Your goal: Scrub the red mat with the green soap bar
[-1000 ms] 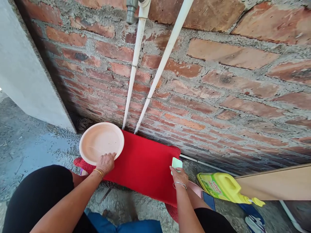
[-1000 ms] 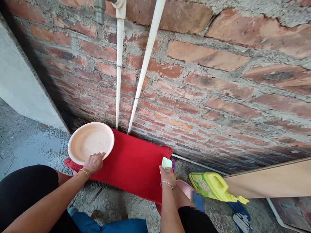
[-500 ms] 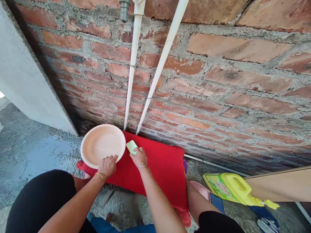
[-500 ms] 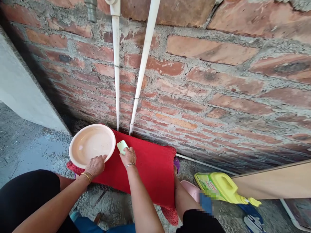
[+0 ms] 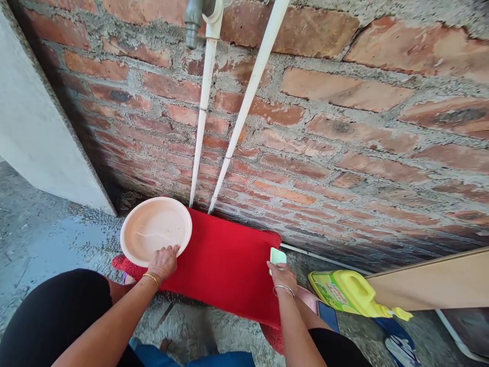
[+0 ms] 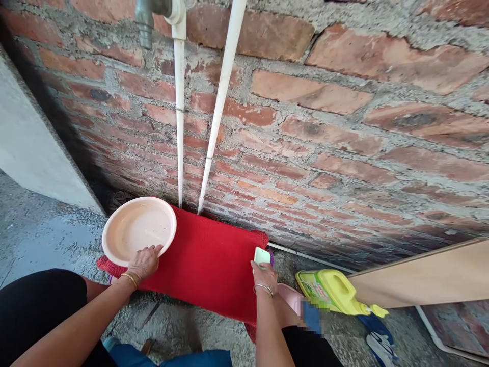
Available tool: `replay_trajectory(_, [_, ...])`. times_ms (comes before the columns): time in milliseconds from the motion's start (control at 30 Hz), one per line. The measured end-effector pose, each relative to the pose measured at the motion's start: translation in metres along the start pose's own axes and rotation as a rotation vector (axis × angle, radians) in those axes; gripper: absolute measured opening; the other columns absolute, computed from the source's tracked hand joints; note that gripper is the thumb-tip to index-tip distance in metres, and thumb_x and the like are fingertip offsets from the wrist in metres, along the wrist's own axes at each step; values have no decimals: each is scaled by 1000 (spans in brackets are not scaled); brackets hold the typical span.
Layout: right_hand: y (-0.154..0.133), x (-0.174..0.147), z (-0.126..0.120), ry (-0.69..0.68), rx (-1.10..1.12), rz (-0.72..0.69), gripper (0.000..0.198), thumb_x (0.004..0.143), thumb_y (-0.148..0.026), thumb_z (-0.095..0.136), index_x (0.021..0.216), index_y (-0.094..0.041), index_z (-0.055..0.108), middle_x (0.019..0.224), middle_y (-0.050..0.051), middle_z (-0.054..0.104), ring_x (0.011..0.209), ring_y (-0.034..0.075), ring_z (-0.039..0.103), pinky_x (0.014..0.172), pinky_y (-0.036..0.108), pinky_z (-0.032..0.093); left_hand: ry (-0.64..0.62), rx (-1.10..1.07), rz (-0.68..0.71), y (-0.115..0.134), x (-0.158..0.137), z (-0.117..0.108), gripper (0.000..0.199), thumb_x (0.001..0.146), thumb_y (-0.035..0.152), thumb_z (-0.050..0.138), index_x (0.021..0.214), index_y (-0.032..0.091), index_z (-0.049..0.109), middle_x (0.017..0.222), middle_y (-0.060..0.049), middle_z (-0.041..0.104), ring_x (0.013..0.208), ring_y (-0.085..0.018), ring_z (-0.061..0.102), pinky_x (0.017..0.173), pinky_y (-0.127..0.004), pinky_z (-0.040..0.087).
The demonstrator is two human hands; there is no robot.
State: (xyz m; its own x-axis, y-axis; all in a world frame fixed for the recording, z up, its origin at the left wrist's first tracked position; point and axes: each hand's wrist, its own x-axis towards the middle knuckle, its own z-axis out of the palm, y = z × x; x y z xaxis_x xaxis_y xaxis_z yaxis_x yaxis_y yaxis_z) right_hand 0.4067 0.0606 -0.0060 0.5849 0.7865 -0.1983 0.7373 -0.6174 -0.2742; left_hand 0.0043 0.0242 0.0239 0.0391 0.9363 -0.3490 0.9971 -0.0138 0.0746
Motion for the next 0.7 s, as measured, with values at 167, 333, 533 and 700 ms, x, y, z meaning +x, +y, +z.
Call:
replay_trajectory(167, [-29, -16, 6, -20, 56, -9, 39, 76, -53, 58, 98, -21, 64, 90, 7, 61, 82, 21, 60, 72, 30, 46, 17, 28, 8, -1, 1, 4, 45, 85, 15, 37, 126, 21, 53, 98, -12, 65, 89, -23, 64, 72, -35, 49])
replay_trajectory(333, [-126, -54, 49, -111, 53, -393, 28, 75, -42, 65, 98, -25, 65, 98, 4, 57, 87, 17, 57, 76, 26, 42, 13, 29, -2, 0, 2, 3, 43, 85, 16, 38, 124, 23, 55, 99, -11, 66, 90, -23, 64, 72, -34, 48])
replay_trajectory(533, [-202, -80, 82, -228, -34, -706, 29, 70, -38, 71, 96, -27, 65, 99, 2, 53, 90, 17, 53, 79, 27, 38, 25, 31, 7, -1, 5, 4, 43, 84, 14, 39, 123, 22, 55, 100, -11, 66, 88, -23, 65, 70, -34, 48])
replay_trajectory(700, [-180, -46, 63, -235, -105, -585, 28, 73, -44, 67, 96, -28, 65, 97, 1, 53, 88, 16, 55, 75, 25, 39, 35, 40, 3, -1, 5, 8, 44, 85, 13, 37, 125, 22, 55, 98, -11, 66, 87, -22, 65, 70, -33, 48])
